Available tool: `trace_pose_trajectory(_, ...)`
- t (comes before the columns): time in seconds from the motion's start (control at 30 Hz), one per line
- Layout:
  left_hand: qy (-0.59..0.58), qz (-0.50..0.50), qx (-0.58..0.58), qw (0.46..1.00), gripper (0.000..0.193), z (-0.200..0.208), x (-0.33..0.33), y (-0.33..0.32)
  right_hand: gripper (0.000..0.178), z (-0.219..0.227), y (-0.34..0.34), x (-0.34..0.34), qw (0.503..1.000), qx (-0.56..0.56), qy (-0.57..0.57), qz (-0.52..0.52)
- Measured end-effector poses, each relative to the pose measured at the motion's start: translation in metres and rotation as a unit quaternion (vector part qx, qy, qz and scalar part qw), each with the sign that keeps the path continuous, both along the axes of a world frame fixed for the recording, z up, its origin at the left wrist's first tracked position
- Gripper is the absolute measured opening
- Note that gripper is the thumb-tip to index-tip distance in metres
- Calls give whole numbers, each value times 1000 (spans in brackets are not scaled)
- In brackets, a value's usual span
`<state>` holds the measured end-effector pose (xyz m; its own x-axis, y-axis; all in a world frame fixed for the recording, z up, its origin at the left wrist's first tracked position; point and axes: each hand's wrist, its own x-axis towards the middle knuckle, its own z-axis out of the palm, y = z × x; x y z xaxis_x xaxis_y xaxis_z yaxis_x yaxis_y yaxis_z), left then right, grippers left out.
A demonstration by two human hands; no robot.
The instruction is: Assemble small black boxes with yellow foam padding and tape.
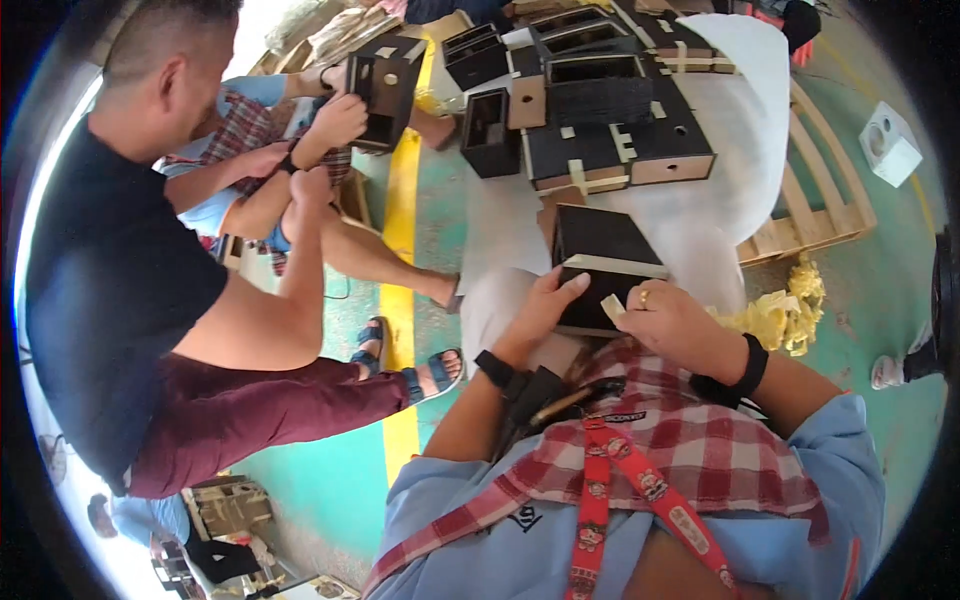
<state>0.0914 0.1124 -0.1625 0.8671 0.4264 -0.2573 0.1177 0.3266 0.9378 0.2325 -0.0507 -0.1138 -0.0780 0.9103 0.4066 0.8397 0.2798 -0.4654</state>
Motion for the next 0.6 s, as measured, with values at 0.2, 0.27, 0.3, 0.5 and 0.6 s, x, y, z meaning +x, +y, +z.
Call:
trace_pose_trajectory(0.2, 23, -7, 34, 999, 36, 3, 2, -5, 22, 5, 7, 28, 984, 47, 101, -140)
trace_pose_trajectory(0.27, 9, -20, 28, 999, 35, 5, 1, -9, 24, 6, 27, 22, 984, 61, 107, -130)
trace_pose_trajectory(0.3, -4, -28, 16, 999, 35, 1, 3, -11, 26, 4, 40, 18, 984, 61, 109, -128)
trace_pose_trajectory(0.5, -27, -51, 67, 996, 33, -28, -2, -8, 34, -13, 62, -3, 995, 17, 90, -44)
trace_pose_trajectory(0.6, -11, -62, 128, 990, 35, -25, -2, -4, 26, -24, 68, -2, 988, 33, 139, -57)
